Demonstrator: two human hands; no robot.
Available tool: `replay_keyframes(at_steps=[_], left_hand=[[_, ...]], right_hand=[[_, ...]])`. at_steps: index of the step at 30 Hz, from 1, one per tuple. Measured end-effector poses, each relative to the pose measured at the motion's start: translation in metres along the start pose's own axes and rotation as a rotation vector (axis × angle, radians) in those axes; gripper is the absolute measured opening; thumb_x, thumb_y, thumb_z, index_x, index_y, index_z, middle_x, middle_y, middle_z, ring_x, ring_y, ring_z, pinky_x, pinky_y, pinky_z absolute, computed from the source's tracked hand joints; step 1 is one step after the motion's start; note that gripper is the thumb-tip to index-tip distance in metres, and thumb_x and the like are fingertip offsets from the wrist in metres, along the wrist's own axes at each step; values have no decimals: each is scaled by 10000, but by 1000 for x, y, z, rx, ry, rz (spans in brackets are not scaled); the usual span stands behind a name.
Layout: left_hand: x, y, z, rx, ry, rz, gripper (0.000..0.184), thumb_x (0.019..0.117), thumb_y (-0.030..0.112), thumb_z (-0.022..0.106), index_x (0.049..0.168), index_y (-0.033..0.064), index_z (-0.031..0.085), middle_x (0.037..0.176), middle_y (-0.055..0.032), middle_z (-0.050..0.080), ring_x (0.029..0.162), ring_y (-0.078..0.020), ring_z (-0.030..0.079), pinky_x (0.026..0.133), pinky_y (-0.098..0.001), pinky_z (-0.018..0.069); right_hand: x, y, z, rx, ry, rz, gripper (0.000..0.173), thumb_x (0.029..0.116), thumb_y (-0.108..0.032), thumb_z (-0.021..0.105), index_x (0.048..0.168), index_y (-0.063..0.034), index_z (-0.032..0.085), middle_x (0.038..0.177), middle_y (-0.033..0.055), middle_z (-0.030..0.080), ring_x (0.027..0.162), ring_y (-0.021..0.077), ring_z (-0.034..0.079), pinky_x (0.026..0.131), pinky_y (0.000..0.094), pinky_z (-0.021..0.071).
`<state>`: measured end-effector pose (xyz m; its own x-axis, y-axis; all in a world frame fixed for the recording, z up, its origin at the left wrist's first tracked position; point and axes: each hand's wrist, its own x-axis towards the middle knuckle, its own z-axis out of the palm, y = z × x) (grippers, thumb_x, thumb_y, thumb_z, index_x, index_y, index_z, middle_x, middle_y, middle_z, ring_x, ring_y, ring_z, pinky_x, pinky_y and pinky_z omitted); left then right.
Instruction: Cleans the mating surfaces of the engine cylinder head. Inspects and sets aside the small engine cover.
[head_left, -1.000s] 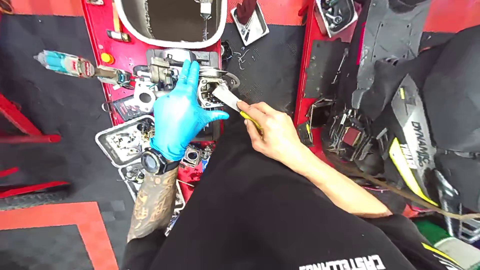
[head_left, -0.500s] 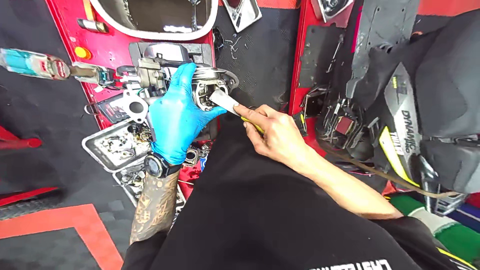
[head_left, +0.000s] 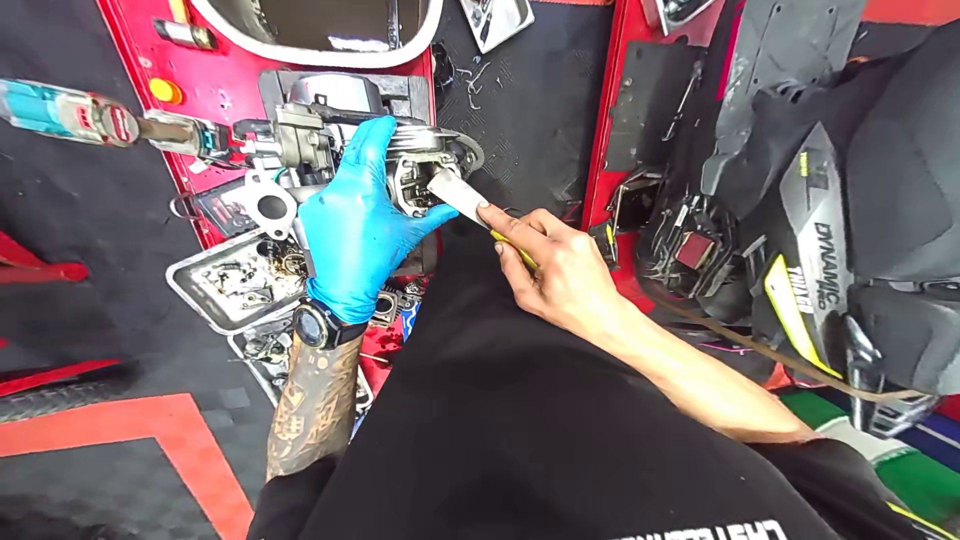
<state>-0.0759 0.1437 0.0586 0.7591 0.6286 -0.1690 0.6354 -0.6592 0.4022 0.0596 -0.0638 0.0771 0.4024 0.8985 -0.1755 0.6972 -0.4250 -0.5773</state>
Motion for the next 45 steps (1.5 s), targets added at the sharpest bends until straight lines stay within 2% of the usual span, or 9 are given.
replay_keyframes(at_steps=[7, 11, 18, 21, 25, 33, 45], left_hand=[[0, -2, 3, 3, 13, -9, 1020, 729, 791, 723, 1563, 282, 427, 1531, -38, 528, 907, -315, 709, 626, -595, 533], [0, -1, 3, 13, 21, -10, 1026, 725, 808, 711, 1562, 284, 433, 1545, -31, 517, 926, -312, 710, 635, -591, 534], [2, -1, 5, 1, 49, 2, 990, 732, 775, 727, 1537, 257, 475, 1502, -36, 562, 940, -299, 714, 659, -578, 539], [7, 0, 3, 2, 41, 5, 982, 739, 769, 729, 1521, 220, 503, 1494, -64, 575, 949, -332, 720, 684, -599, 539], [8, -2, 4, 3, 42, 14, 993, 730, 775, 730, 1519, 214, 507, 1483, -69, 583, 923, -335, 720, 656, -598, 534], [8, -4, 4, -13, 43, 34, 976, 738, 758, 730, 1513, 207, 513, 1482, -70, 586, 955, -326, 726, 675, -594, 540], [8, -6, 6, -20, 68, 66, 987, 746, 758, 722, 1527, 196, 502, 1473, -85, 591, 912, -330, 722, 650, -580, 535]], right_hand=[[0, 1, 0, 3, -3, -8, 462, 1026, -269, 509, 1481, -267, 589, 886, 29, 626, 647, 137, 572, 494, 327, 448], [1, 1, 1, 4, -6, -6, 455, 1026, -274, 505, 1471, -266, 599, 868, 19, 620, 650, 133, 574, 497, 323, 451], [3, -1, -1, 14, -48, 10, 461, 1020, -279, 505, 1471, -262, 599, 867, 24, 618, 646, 138, 573, 504, 330, 458], [5, -2, -1, 32, -51, 14, 464, 1011, -264, 507, 1464, -248, 608, 849, 26, 619, 633, 138, 571, 503, 332, 461], [6, -5, -2, 34, -70, 38, 464, 1012, -267, 500, 1463, -251, 608, 848, 27, 624, 643, 143, 575, 513, 338, 464], [8, -10, -3, 43, -83, 46, 466, 1011, -256, 503, 1466, -231, 606, 808, 15, 618, 644, 133, 569, 524, 323, 464], [8, -16, -2, 60, -80, 79, 459, 1019, -259, 508, 1466, -227, 606, 795, 7, 607, 638, 125, 555, 525, 311, 454]])
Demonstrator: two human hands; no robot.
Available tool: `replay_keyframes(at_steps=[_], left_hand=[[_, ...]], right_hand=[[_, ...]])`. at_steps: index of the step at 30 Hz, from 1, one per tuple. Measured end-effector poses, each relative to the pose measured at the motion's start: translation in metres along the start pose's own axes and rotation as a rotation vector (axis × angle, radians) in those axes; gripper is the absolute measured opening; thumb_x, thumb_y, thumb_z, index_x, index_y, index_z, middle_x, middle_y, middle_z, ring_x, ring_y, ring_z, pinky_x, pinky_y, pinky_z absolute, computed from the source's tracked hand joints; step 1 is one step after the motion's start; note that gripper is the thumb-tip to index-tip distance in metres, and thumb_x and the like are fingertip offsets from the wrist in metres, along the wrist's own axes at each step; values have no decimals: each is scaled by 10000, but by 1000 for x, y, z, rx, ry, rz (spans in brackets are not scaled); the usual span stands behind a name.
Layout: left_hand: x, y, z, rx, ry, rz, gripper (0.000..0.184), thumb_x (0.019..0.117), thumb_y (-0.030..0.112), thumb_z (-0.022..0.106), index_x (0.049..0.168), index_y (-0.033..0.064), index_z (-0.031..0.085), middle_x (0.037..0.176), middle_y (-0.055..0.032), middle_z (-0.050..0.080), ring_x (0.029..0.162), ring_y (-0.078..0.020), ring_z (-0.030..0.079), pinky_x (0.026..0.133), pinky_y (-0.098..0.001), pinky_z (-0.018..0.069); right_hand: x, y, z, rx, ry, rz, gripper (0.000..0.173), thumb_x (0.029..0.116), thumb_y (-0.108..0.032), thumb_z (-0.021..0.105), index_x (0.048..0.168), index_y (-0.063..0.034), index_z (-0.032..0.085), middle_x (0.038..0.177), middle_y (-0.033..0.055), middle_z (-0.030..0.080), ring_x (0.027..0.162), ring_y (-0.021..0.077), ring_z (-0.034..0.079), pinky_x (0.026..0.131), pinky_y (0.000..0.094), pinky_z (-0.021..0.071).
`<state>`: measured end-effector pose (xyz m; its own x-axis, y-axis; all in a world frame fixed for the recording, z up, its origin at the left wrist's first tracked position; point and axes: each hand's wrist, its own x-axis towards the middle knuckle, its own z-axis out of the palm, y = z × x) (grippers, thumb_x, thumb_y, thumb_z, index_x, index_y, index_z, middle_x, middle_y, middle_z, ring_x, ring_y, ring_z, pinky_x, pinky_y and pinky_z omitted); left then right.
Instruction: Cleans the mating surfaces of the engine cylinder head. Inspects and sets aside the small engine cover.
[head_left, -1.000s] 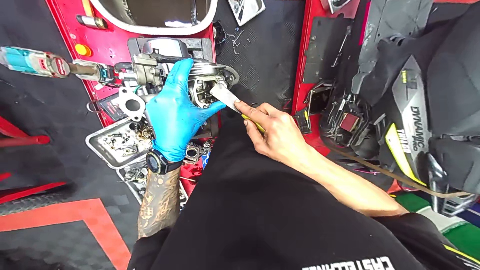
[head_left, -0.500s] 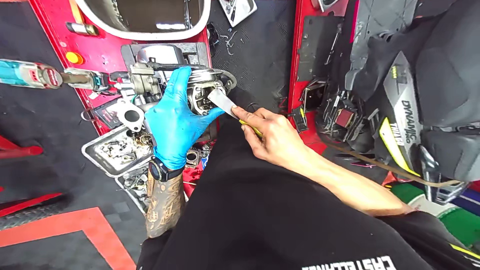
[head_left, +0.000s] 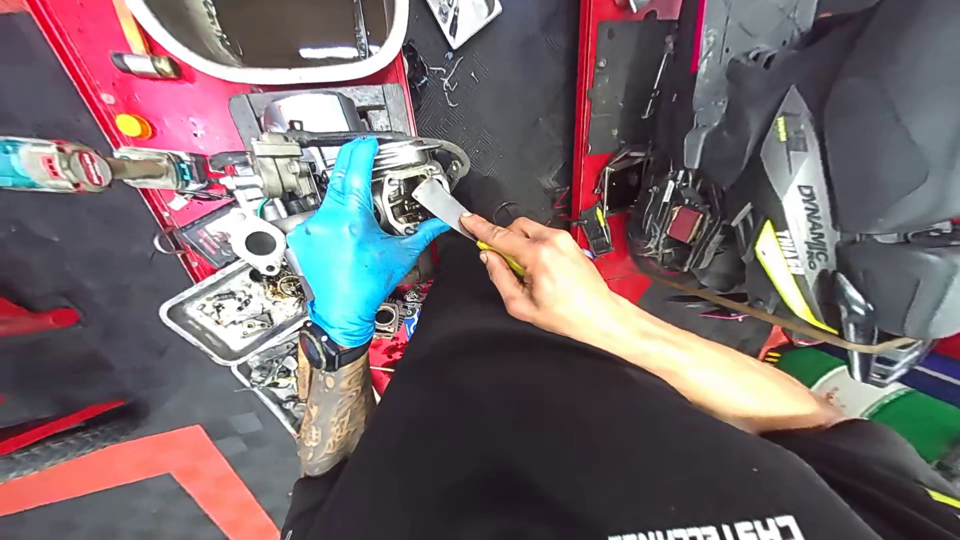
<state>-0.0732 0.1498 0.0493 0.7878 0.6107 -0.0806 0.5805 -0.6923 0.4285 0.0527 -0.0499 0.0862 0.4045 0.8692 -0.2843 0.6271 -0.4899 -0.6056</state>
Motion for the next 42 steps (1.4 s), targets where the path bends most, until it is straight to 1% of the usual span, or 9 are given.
replay_keyframes(at_steps=[5, 13, 16, 24, 27, 31, 34, 40, 42], left_hand=[[0, -1, 1, 7, 2, 1, 990, 734, 751, 739, 1521, 195, 511, 1475, -84, 591, 901, -315, 724, 645, -570, 531], [-1, -2, 2, 12, -15, 3, 994, 751, 773, 702, 1539, 205, 490, 1501, -76, 568, 933, -318, 723, 653, -561, 535], [-1, -2, 3, 1, -4, 12, 989, 759, 744, 719, 1536, 176, 489, 1496, -90, 571, 899, -324, 722, 628, -557, 533], [-1, -2, 2, 12, 4, 29, 985, 764, 748, 717, 1533, 173, 496, 1511, -80, 558, 920, -305, 724, 632, -540, 531], [-2, -2, 1, 25, 13, 34, 992, 768, 758, 711, 1539, 174, 488, 1508, -80, 561, 901, -292, 723, 626, -516, 532], [-2, -2, 2, 10, 4, 24, 975, 766, 749, 714, 1533, 189, 496, 1513, -73, 556, 940, -304, 721, 652, -542, 538], [-3, -2, 2, 15, 9, 14, 984, 757, 766, 713, 1525, 188, 505, 1499, -83, 567, 936, -315, 721, 654, -559, 540], [-3, -1, 2, 9, 25, 12, 998, 734, 745, 756, 1524, 189, 506, 1480, -81, 584, 924, -312, 725, 656, -561, 548], [-3, -1, 3, 23, 16, -4, 1009, 736, 765, 737, 1544, 220, 476, 1502, -40, 565, 913, -284, 719, 643, -547, 547]], right_hand=[[1, -3, -2, -35, -17, 1, 457, 1026, -271, 506, 1470, -218, 601, 819, 22, 618, 645, 137, 572, 524, 317, 465], [3, -9, -5, -18, -25, 22, 463, 1026, -266, 499, 1475, -212, 596, 769, 3, 597, 617, 119, 541, 510, 300, 442], [5, -11, -4, -6, -28, 27, 464, 1023, -262, 502, 1473, -207, 598, 755, 1, 583, 612, 116, 530, 511, 298, 435], [-1, -2, 11, -129, 31, -22, 484, 1026, -254, 521, 1507, -219, 559, 852, 56, 588, 573, 156, 531, 446, 323, 401], [-1, 2, 16, -88, 51, -37, 482, 1033, -248, 511, 1512, -213, 552, 858, 55, 589, 597, 146, 529, 469, 314, 412], [5, 7, 24, -28, 97, -60, 468, 1032, -250, 508, 1494, -210, 574, 862, 48, 599, 619, 136, 544, 491, 313, 445], [7, 8, 20, -59, 80, -72, 468, 1034, -260, 502, 1494, -213, 574, 867, 51, 601, 614, 148, 547, 480, 324, 435], [13, 36, 21, -115, 141, -235, 462, 1006, -241, 537, 1461, -224, 613, 886, 85, 617, 580, 181, 557, 458, 348, 427], [20, 44, 17, -121, 149, -306, 450, 1011, -243, 537, 1452, -227, 621, 899, 95, 621, 586, 192, 566, 456, 355, 432]])
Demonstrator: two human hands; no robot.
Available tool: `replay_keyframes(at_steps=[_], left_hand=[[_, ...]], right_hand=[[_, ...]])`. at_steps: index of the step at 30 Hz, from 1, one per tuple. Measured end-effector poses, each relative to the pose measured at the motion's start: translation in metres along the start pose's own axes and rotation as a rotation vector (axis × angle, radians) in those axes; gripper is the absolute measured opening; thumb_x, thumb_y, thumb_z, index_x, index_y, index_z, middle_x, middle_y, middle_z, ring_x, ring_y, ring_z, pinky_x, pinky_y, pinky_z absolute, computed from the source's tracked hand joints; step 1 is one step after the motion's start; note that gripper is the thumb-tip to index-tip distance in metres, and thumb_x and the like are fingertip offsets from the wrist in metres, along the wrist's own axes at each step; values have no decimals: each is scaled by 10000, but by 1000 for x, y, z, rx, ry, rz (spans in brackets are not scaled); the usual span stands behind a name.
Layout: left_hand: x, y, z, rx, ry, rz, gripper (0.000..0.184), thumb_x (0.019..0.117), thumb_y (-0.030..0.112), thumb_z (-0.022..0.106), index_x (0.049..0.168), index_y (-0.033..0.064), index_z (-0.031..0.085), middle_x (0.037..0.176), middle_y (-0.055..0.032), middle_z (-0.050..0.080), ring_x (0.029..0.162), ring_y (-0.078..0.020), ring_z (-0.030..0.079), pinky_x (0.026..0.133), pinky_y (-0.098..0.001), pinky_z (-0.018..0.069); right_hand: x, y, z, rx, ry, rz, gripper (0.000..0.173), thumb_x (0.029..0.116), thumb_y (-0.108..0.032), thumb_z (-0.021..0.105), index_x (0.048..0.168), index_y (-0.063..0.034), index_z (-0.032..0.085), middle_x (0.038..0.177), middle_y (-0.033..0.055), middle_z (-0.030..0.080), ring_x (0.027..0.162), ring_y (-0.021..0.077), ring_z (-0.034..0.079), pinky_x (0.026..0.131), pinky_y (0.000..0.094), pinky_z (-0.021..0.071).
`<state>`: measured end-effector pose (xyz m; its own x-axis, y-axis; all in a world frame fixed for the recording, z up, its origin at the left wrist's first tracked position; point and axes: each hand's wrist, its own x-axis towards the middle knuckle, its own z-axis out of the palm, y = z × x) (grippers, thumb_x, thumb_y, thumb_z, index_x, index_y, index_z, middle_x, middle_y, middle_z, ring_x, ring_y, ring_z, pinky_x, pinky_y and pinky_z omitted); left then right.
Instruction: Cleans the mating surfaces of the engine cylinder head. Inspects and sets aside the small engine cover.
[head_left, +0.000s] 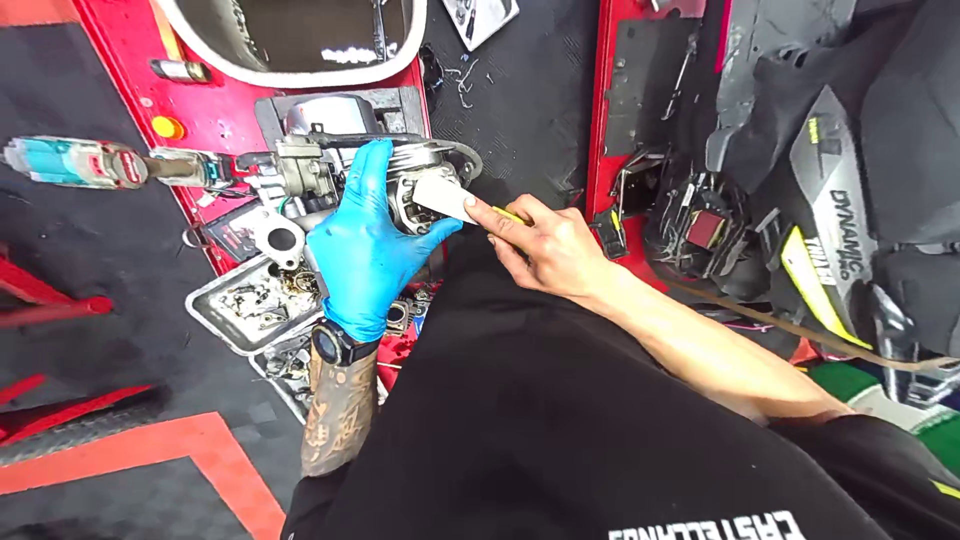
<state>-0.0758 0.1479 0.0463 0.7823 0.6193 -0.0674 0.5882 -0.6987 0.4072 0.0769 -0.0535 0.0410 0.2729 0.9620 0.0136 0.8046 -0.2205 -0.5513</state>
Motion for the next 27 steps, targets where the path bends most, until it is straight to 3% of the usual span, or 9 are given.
replay_keyframes(at_steps=[6, 10, 19, 27], left_hand=[[-1, 2, 0, 33, 4, -15, 998, 742, 764, 729, 1536, 211, 483, 1490, -42, 575, 899, -277, 722, 625, -545, 548], [0, 4, 3, 55, 48, -5, 971, 756, 745, 734, 1521, 194, 504, 1459, -55, 603, 912, -274, 727, 650, -540, 560], [-1, 6, 12, 92, 112, -10, 970, 726, 717, 786, 1496, 182, 536, 1458, -46, 608, 950, -256, 728, 675, -515, 562], [-2, 5, 13, 82, 136, 27, 970, 728, 684, 806, 1480, 130, 547, 1409, -78, 642, 926, -229, 731, 673, -466, 571]], right_hand=[[19, 28, -21, -42, -91, -186, 451, 1020, -233, 507, 1459, -228, 610, 921, 147, 635, 558, 251, 575, 439, 394, 426], [27, 42, -26, -84, -132, -275, 463, 1038, -241, 479, 1491, -226, 573, 903, 137, 621, 560, 260, 567, 431, 391, 406], [38, 54, -31, -96, -238, -340, 481, 1052, -218, 447, 1527, -238, 522, 940, 146, 598, 562, 275, 547, 418, 380, 359], [54, 46, -42, -88, -319, -318, 494, 1023, -169, 491, 1509, -242, 542, 911, 140, 587, 522, 261, 530, 401, 367, 350]])
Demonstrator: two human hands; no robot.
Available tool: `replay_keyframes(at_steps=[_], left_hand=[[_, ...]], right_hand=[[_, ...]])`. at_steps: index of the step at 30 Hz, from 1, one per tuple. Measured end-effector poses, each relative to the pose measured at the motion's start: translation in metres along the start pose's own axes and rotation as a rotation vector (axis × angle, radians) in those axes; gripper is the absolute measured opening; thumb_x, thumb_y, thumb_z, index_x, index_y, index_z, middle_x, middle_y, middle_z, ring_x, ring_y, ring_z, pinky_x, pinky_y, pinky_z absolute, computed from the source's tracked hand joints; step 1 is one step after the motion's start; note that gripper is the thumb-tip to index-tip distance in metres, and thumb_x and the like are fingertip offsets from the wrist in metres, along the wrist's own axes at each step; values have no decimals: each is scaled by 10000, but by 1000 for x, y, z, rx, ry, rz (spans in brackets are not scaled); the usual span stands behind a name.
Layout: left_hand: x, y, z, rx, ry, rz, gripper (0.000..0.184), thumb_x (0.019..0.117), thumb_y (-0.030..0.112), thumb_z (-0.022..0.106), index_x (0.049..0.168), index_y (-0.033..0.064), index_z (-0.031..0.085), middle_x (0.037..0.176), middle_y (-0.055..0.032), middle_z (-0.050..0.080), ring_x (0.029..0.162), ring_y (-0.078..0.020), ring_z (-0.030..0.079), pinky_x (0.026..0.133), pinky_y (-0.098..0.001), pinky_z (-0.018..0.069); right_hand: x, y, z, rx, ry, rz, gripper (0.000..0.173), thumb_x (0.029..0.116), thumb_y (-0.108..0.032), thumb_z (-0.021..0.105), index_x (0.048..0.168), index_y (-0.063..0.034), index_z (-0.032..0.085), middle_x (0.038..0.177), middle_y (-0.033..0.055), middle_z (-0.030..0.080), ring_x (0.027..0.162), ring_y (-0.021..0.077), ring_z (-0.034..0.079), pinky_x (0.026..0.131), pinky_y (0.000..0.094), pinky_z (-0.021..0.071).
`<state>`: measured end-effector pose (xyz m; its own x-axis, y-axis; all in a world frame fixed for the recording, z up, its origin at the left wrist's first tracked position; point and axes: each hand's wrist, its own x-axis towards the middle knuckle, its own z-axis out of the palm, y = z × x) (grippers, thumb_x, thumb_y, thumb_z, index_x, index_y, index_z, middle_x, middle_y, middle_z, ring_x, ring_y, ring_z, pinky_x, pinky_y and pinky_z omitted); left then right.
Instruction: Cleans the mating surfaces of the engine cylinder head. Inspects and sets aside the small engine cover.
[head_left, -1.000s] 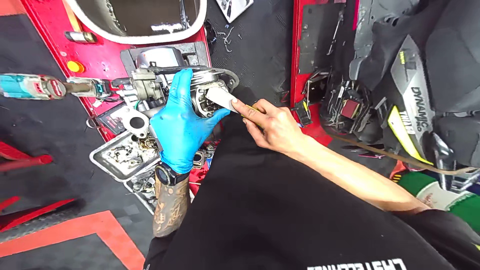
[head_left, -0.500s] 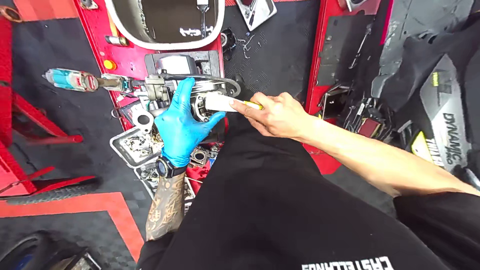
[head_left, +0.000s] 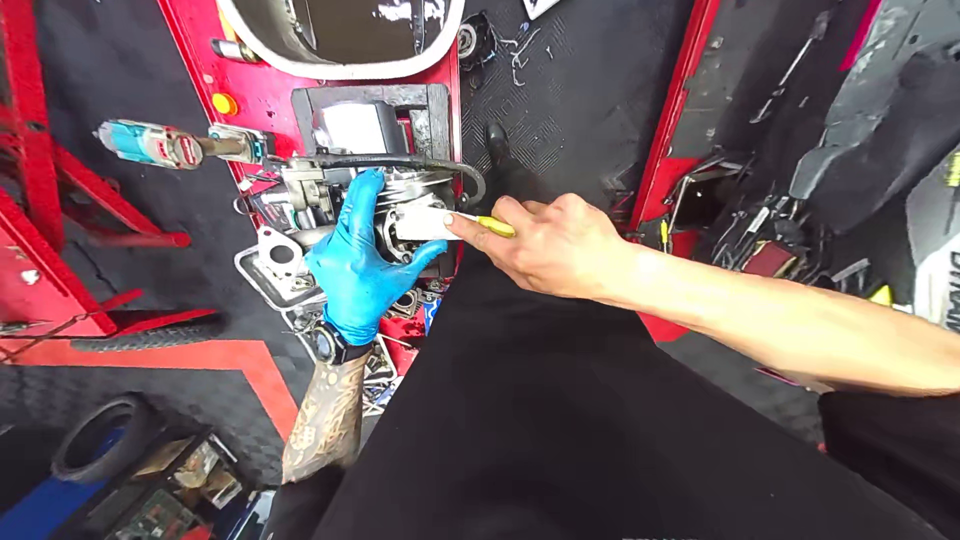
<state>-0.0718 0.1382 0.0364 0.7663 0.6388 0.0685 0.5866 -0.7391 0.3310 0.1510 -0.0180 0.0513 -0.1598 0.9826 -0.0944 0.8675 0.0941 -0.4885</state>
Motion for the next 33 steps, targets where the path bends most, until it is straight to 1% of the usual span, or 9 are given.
replay_keyframes(at_steps=[7, 13, 16, 18, 20, 22, 24, 27, 33], left_hand=[[2, -2, -2, 27, -16, -8, 988, 726, 690, 802, 1493, 127, 537, 1428, -83, 630, 895, -233, 732, 651, -459, 572], [2, 0, -8, 9, -82, -8, 1101, 674, 734, 817, 1532, 127, 487, 1491, -81, 579, 958, -239, 729, 678, -471, 578], [4, 3, -16, 11, -168, -55, 1198, 638, 756, 824, 1591, 165, 404, 1546, -63, 524, 1012, -245, 718, 721, -500, 575], [5, 4, -18, 21, -204, -85, 1241, 617, 760, 830, 1614, 192, 358, 1535, -68, 534, 1010, -270, 718, 731, -535, 579], [3, 4, -20, -3, -193, -93, 1231, 620, 725, 851, 1619, 211, 349, 1506, -76, 563, 997, -278, 719, 733, -544, 574], [-3, 4, -25, -127, -120, -111, 1128, 684, 659, 862, 1598, 193, 393, 1403, -89, 638, 958, -221, 710, 771, -488, 590], [-11, 9, -33, -287, 27, -144, 929, 798, 583, 815, 1535, 124, 486, 1267, -106, 687, 739, -91, 607, 672, -340, 544], [-23, 27, -51, -432, 279, -195, 637, 1001, 468, 593, 1409, -21, 567, 1379, -120, 649, 690, 35, 549, 582, -180, 455], [-87, 33, -48, -627, 498, -482, 445, 1107, 239, 393, 1312, -106, 585, 1253, -127, 716, 884, -90, 714, 699, -230, 581]], right_hand=[[4, 18, 4, 55, 43, -97, 505, 1028, -184, 490, 1528, -246, 519, 910, 144, 595, 549, 278, 554, 405, 373, 364], [-22, 25, 37, 431, 442, 48, 421, 996, -240, 574, 1406, -178, 649, 926, 111, 667, 628, 191, 611, 496, 365, 484], [-37, 36, 39, 739, 608, 366, 511, 1057, -217, 460, 1507, 23, 448, 1157, 147, 690, 817, 126, 658, 700, 303, 582], [-29, 52, 43, 1198, 733, 780, 430, 1114, -229, 353, 1500, -71, 455, 926, 23, 639, 568, 79, 532, 489, 239, 483], [-16, 70, 45, 1429, 798, 1049, 357, 1131, -326, 335, 1331, -131, 558, 812, -35, 608, 503, 61, 508, 445, 219, 469], [-10, 74, 50, 1219, 828, 841, 371, 1116, -233, 394, 1392, -19, 520, 895, 34, 645, 624, 119, 613, 542, 292, 561], [-3, 68, 51, 1088, 787, 637, 359, 1082, -164, 467, 1380, 36, 487, 958, 80, 671, 720, 162, 685, 617, 347, 625], [3, 66, 56, 1147, 674, 595, 299, 1009, -112, 537, 1281, 13, 529, 962, 84, 683, 726, 158, 682, 641, 327, 612], [-22, 119, 98, 821, 380, 794, 370, 981, -248, 627, 1284, -41, 584, 986, 126, 696, 751, 210, 670, 676, 430, 578]])
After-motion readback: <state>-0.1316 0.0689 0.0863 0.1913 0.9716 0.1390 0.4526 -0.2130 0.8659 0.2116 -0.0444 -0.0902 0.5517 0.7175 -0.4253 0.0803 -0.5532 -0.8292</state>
